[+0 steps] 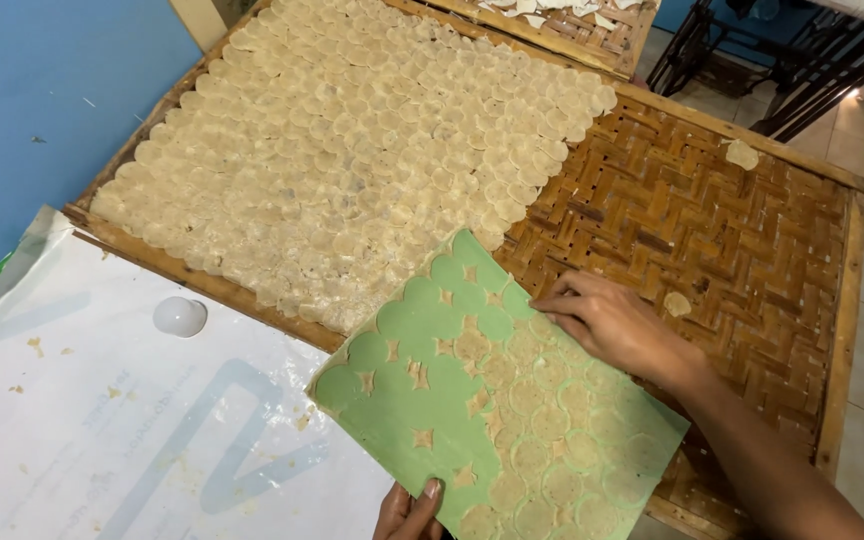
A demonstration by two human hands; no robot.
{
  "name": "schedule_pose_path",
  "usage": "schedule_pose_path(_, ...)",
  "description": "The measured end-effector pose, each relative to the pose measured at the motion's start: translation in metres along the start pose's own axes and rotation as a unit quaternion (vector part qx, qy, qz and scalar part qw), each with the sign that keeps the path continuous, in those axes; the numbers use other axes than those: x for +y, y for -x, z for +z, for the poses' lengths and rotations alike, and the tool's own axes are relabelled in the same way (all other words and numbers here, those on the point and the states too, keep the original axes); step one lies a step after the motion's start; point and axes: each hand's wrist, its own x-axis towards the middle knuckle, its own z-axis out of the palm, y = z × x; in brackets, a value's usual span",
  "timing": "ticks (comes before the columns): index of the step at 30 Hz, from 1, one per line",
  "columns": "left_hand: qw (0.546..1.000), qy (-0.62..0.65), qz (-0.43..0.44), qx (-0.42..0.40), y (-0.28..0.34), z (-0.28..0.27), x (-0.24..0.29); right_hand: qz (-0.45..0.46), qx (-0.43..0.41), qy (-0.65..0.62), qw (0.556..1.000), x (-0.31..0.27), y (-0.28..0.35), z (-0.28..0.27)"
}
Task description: Picking up small round food items from a template sheet and placing them onto a large woven drying tray.
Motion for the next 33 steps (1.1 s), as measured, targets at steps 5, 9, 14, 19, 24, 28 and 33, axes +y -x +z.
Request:
schedule_pose_path(5,1.000,0.023,0.004,-0.004,0.002,0.003,0.003,-0.051,0.048,0.039,0.997,0.001,0.009,0.010)
schedule_pose_path(9,0.998,0.055,0.015,-0.005,0.003,0.008,0.007,-0.071,0.047,0.037,0.996,0.017,0.003,0.020)
schedule_pose_path(14,0.999,0.048,0.000,-0.003,-0.001,-0.005,-0.002,-0.064,0.033,-0.020,0.997,0.008,0.004,0.010)
schedule_pose_path(19,0.995,0.097,-0.027,0.004,-0.001,-0.013,0.000,-0.048,0.042,-0.088,0.994,-0.003,0.010,0.000)
schedule_pose_path(24,0.994,0.105,-0.014,0.017,-0.007,-0.025,-0.021,-0.064,0.131,-0.158,0.977,0.022,-0.002,0.012)
schedule_pose_path(28,0.994,0.105,-0.018,0.010,-0.006,-0.020,-0.015,-0.017,0.120,-0.148,0.982,0.020,-0.025,-0.021)
schedule_pose_path(33,0.996,0.092,0.015,-0.014,-0.012,-0.028,-0.028,0.080,0.084,-0.082,0.990,0.071,-0.069,-0.023)
